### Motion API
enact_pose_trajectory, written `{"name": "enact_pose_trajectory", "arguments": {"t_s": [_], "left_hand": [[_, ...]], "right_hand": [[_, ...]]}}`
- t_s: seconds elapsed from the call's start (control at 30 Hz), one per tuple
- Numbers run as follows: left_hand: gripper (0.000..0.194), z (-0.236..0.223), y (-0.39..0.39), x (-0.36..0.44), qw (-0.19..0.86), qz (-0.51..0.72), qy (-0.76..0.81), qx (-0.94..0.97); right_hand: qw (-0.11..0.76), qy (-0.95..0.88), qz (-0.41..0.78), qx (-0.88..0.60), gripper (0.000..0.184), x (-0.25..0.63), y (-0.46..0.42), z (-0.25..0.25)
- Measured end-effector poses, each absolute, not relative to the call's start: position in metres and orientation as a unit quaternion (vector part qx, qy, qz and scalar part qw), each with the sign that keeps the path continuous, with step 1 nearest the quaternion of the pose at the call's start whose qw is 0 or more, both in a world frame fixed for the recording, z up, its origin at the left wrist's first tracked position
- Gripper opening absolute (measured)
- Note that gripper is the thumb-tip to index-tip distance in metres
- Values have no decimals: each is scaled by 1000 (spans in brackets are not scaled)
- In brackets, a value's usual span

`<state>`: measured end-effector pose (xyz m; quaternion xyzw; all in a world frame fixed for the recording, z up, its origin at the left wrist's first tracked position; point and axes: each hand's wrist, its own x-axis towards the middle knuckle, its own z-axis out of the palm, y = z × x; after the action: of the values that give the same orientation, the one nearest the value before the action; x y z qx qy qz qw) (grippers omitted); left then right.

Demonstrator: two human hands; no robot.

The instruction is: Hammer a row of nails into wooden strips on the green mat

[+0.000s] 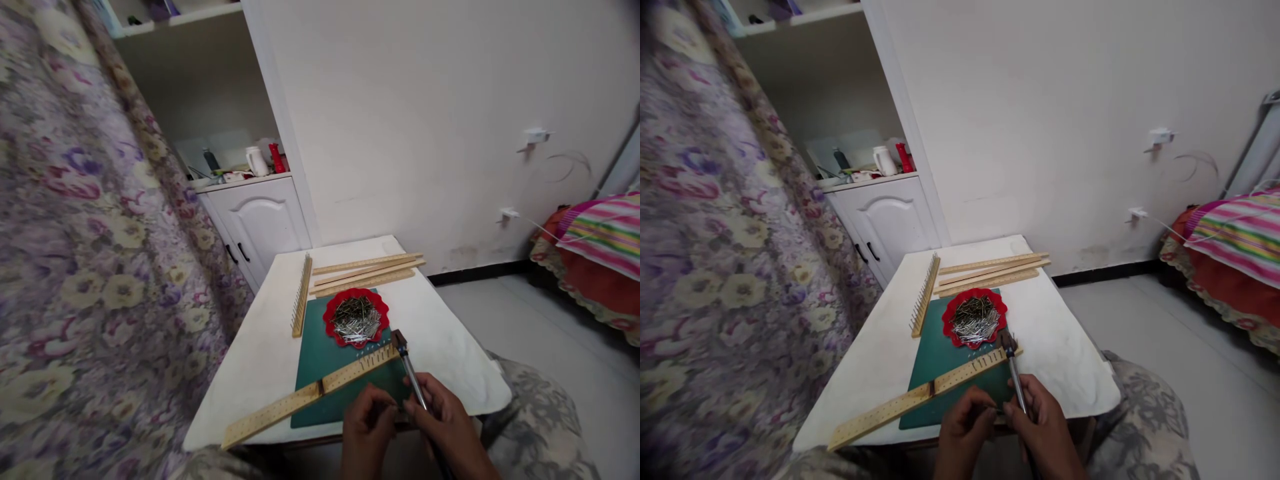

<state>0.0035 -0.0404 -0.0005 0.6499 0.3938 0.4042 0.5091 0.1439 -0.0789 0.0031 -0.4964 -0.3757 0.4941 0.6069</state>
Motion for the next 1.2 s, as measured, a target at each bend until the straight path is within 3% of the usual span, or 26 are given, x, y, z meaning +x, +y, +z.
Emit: {"name": "enact_pose_trajectory", "arguments": {"t_s": [0.1,0.3,0.43,0.9,1.2], "left_hand": [[22,-3,-35,-2,536,430,416,596],[24,7,5,-33,309,458,492,672],[26,2,23,-34,251,415,497,719],[22,-4,28,-25,211,349,518,752],[18,-12,34,-25,217,352,515,751]], "right_hand": [[597,-374,496,-507,35,144,-81,7],[585,-373,501,-517,39,146,-82,14],[587,-372,501,-516,39,145,-82,12],[587,-373,492,-523,35,147,-81,6],[506,-426,604,-444,31,143,-73,26]]}}
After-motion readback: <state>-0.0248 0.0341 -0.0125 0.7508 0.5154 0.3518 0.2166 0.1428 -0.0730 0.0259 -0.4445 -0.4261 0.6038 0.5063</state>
